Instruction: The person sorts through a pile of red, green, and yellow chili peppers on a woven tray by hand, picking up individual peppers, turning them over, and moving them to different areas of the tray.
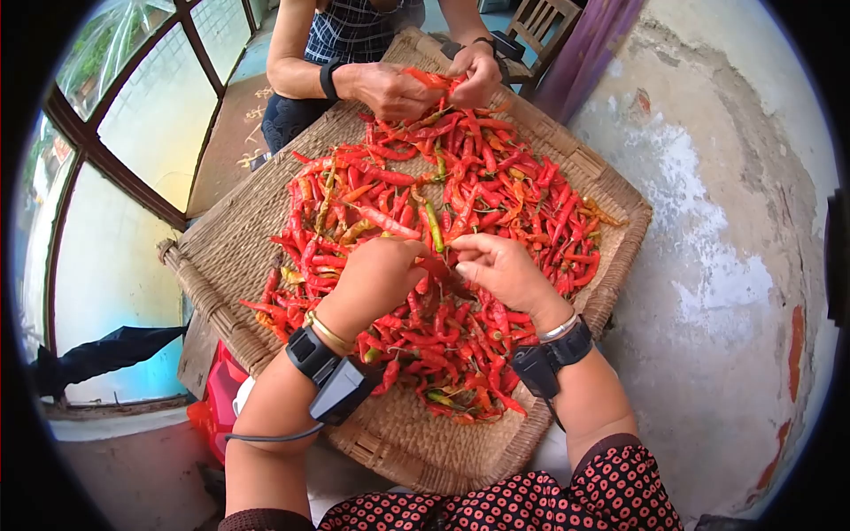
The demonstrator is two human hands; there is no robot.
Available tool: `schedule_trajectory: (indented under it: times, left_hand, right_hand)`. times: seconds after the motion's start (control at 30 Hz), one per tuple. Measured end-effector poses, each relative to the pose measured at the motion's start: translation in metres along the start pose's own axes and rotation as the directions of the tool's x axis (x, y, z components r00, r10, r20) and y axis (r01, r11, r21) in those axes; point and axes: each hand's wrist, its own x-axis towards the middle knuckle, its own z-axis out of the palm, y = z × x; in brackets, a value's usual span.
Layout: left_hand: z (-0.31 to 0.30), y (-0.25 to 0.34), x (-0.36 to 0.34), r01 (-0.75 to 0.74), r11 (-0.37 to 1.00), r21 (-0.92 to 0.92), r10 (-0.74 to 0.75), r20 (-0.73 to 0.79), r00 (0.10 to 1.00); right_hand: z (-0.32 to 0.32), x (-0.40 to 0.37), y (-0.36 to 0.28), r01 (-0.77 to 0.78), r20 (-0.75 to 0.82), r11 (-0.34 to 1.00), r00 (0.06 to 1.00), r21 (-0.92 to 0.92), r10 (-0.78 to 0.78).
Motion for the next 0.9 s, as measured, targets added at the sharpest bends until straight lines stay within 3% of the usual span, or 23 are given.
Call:
schedule_trajectory:
  times: [0.03, 0.07, 0.1, 0.13, 0.17, 0.2, 0.23, 0.3, 0.37, 0.43, 0.47, 0.5, 0.57, 0.63, 0.7, 0.73, 0.77, 0.83, 0.87, 0.9]
  left_hand:
    - [-0.002, 0.002, 0.000, 0.046, 0.951, -0.305, -0.038, 0.033, 0.999]
    - [-0.003, 0.004, 0.001, 0.097, 0.811, -0.577, -0.064, 0.077, 0.995]
    - [-0.006, 0.006, 0.001, 0.094, 0.814, -0.574, -0.060, 0.078, 0.995]
    - [-0.008, 0.008, 0.001, 0.235, 0.655, -0.718, -0.108, 0.219, 0.970]
    - [-0.009, 0.011, 0.001, 0.377, 0.459, -0.805, -0.123, 0.362, 0.924]
    - [-0.009, 0.013, 0.000, 0.394, 0.371, -0.841, -0.122, 0.376, 0.918]
    - [-0.010, 0.014, 0.000, 0.393, 0.377, -0.839, -0.122, 0.376, 0.919]
    - [-0.012, 0.014, -0.002, 0.398, 0.169, -0.902, -0.114, 0.383, 0.917]
    - [-0.005, 0.007, -0.002, 0.415, 0.202, -0.887, -0.102, 0.402, 0.910]
    - [0.003, 0.000, -0.001, 0.209, 0.570, -0.794, -0.106, 0.182, 0.978]
    - [0.001, -0.005, 0.001, 0.049, 0.922, -0.383, -0.051, 0.006, 0.999]
    - [0.003, -0.005, 0.001, 0.051, 0.922, -0.384, -0.052, 0.007, 0.999]
    - [0.012, -0.010, 0.003, 0.029, 0.993, 0.111, -0.007, -0.193, 0.981]
    - [0.022, -0.019, 0.001, 0.016, 0.991, 0.130, 0.009, -0.184, 0.983]
    - [0.025, -0.025, -0.002, 0.011, 0.946, 0.325, -0.035, 0.068, 0.997]
    - [0.023, -0.024, -0.002, -0.006, 0.942, 0.337, -0.014, 0.057, 0.998]
    - [0.023, -0.022, -0.003, 0.002, 0.940, 0.342, -0.019, 0.047, 0.999]
    - [0.021, -0.018, -0.004, -0.003, 0.941, 0.338, -0.002, 0.013, 1.000]
    - [0.020, -0.016, -0.004, 0.024, 0.944, 0.328, -0.029, 0.010, 1.000]
    - [0.020, -0.016, -0.005, 0.031, 0.944, 0.328, -0.032, -0.002, 0.999]
  right_hand:
    - [0.001, -0.001, 0.000, -0.001, -0.003, 1.000, 1.000, 0.003, 0.001]
    - [0.001, -0.002, -0.001, 0.174, 0.030, 0.980, 0.985, -0.095, -0.172]
    - [0.002, -0.002, -0.001, 0.347, 0.079, 0.920, 0.938, -0.185, -0.338]
    - [0.004, -0.002, 0.002, 0.343, 0.120, 0.931, 0.937, -0.127, -0.329]
    - [0.002, -0.004, -0.002, 0.394, 0.162, 0.890, 0.917, -0.231, -0.364]
    - [0.001, -0.006, -0.006, 0.291, 0.175, 0.947, 0.948, -0.134, -0.266]
    - [0.002, -0.009, -0.010, 0.176, 0.202, 0.984, 0.965, -0.037, -0.166]
    - [0.005, -0.014, -0.014, 0.129, 0.177, 0.989, 0.974, 0.066, -0.139]
    - [0.005, -0.015, -0.017, 0.083, 0.159, 0.983, 0.981, 0.166, -0.109]
    - [0.000, -0.017, -0.018, -0.028, 0.199, 0.970, 0.980, 0.241, -0.021]
    - [-0.006, -0.017, -0.020, -0.039, 0.257, 0.966, 0.966, 0.254, -0.028]
    - [-0.012, -0.018, -0.020, -0.041, 0.258, 0.966, 0.966, 0.255, -0.027]
    - [-0.020, -0.019, -0.019, -0.123, 0.488, 0.947, 0.872, 0.297, -0.040]
    - [-0.024, -0.019, -0.023, -0.145, 0.530, 0.964, 0.848, 0.221, 0.006]
    - [-0.024, -0.017, -0.022, -0.102, 0.376, 0.983, 0.926, 0.156, 0.036]
    - [-0.024, -0.016, -0.020, -0.127, 0.285, 0.948, 0.958, 0.292, 0.040]
    - [-0.025, -0.014, -0.024, -0.062, 0.136, 0.954, 0.991, 0.295, 0.022]
    - [-0.025, -0.008, -0.016, 0.089, -0.043, 0.794, 0.996, 0.601, -0.079]
    - [-0.021, -0.004, -0.014, 0.148, -0.098, 0.681, 0.989, 0.718, -0.112]
    - [-0.014, -0.004, -0.017, 0.151, -0.093, 0.686, 0.988, 0.712, -0.120]
